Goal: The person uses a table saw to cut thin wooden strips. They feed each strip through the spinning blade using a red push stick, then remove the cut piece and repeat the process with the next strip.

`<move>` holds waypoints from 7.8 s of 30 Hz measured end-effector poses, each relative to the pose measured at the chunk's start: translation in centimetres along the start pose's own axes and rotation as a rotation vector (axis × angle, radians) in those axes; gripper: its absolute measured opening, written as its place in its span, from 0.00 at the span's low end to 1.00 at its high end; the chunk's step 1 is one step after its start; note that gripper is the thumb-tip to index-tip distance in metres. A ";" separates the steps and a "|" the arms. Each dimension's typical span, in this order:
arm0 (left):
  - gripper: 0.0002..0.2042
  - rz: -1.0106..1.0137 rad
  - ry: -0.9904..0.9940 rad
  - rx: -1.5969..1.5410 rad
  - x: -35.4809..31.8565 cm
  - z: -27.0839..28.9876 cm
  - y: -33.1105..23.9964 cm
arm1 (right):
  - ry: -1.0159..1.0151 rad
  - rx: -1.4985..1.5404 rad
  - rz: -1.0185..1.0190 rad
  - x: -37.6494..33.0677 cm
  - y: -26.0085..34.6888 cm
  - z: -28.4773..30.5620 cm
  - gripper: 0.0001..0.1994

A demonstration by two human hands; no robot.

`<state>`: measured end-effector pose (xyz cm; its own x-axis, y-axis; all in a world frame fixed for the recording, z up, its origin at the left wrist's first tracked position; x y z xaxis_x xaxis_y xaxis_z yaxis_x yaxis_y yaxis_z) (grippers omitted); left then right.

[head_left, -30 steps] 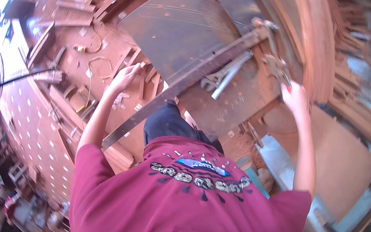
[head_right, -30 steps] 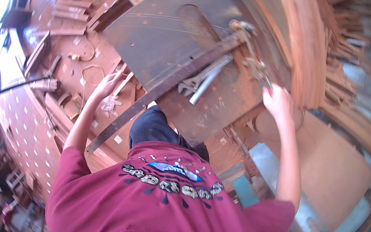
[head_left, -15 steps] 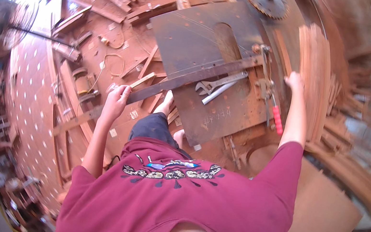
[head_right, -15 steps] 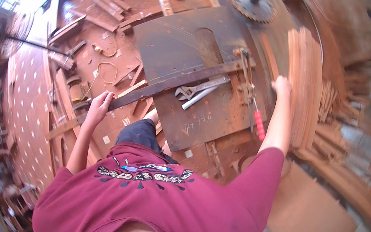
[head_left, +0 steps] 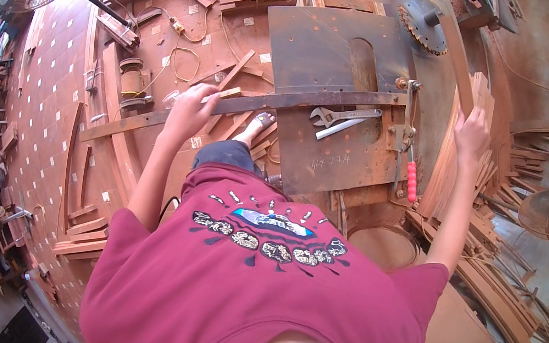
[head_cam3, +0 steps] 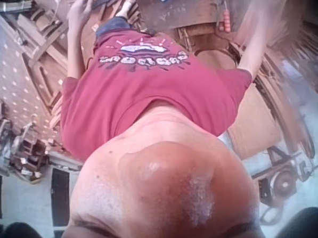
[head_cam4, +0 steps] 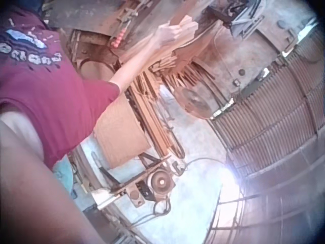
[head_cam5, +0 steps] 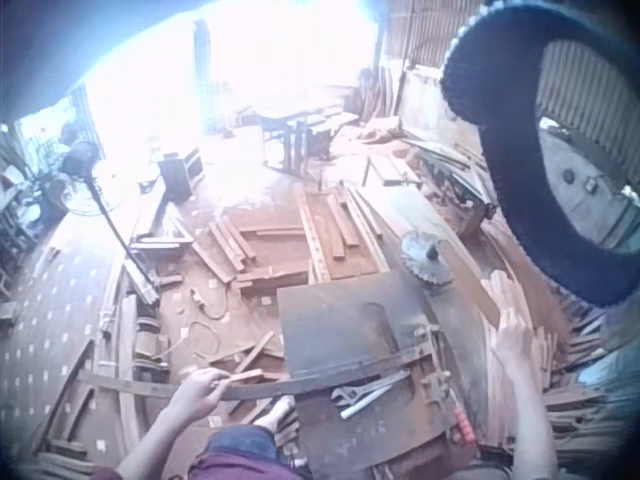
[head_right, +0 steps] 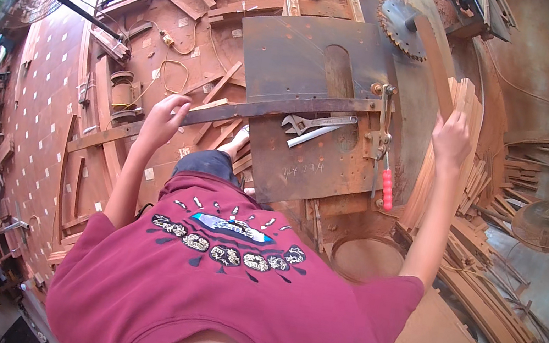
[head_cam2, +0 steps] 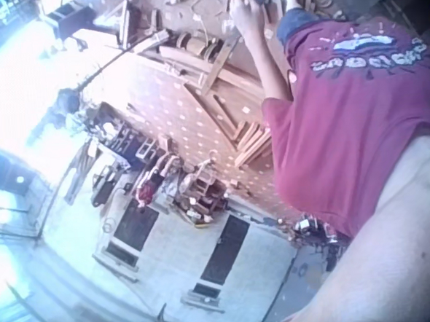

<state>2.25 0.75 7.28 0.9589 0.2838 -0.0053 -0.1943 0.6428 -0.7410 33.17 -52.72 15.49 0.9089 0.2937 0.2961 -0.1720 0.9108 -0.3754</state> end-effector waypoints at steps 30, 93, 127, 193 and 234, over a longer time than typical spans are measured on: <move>0.16 -0.487 0.067 0.136 16.2 -18.3 -7.6 | 0.638 0.617 -0.520 -15.7 5.2 -2.0 0.31; 0.22 -0.359 -0.101 0.236 15.6 -19.6 -8.5 | 0.818 0.248 -0.275 -0.6 5.2 9.5 0.15; 0.11 -0.472 -0.129 0.232 14.8 -20.2 -8.1 | 0.715 1.432 -0.159 -31.7 23.4 3.0 0.11; 0.12 -0.356 -0.188 0.148 32.3 -14.4 -4.9 | 0.636 0.487 -0.374 3.3 16.6 -5.0 0.29; 0.28 -0.344 -0.151 0.362 8.3 -18.5 -6.5 | 0.737 1.054 -0.642 -15.8 8.2 -8.6 0.16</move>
<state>15.31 -14.31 -0.37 0.9445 0.0955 0.3143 0.0416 0.9144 -0.4027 20.68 -52.38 0.13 0.8656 -0.1599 -0.4746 0.4356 0.7079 0.5560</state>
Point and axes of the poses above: each hand's wrist, its own x-axis towards the middle knuckle, its own z-axis out of the back of the hand, y = z × x, the point moved 3 cm from there along x, towards the middle knuckle, and after that the axes turned 5 degrees about -x, right-handed, at the moved point
